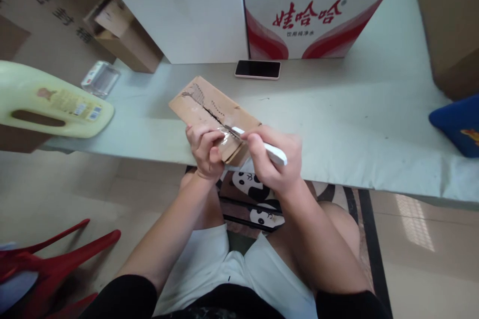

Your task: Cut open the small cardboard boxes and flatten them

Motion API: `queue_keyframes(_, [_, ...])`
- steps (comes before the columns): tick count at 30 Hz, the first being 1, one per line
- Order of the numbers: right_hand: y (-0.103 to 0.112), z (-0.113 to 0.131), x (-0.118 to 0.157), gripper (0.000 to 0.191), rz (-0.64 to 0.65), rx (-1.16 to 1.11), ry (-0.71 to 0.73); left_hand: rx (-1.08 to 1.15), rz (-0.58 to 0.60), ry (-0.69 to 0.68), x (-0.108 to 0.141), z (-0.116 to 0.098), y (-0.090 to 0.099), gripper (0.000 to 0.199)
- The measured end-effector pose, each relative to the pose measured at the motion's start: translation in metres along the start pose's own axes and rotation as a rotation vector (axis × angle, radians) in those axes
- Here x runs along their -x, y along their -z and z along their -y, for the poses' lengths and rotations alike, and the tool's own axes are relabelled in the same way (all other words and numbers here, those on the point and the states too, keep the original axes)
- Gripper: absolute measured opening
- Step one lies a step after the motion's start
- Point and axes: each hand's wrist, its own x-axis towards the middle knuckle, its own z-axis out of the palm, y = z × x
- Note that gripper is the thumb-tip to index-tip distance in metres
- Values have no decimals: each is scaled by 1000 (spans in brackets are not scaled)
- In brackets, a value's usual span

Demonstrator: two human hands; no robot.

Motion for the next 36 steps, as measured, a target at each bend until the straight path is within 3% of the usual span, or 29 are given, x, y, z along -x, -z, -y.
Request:
queue_keyframes(7, [2,7,-5,25,82,55,71,3,28,10,1,1,1,36])
queue_keyframes(13, [5,9,-7,27,128,89,30,-38,45,31,2,2,1,41])
queue_keyframes(19, [8,12,-6,33,68,102,37,24,45,9,0,1,-1,36])
queue_keyframes(32, [10,16,-7,37,74,150,-38,-32,66,20,1,3,-5,44])
queue_keyframes(36, [10,17,-6,38,64,165,-4,-4,81,7,-1,2,-5,43])
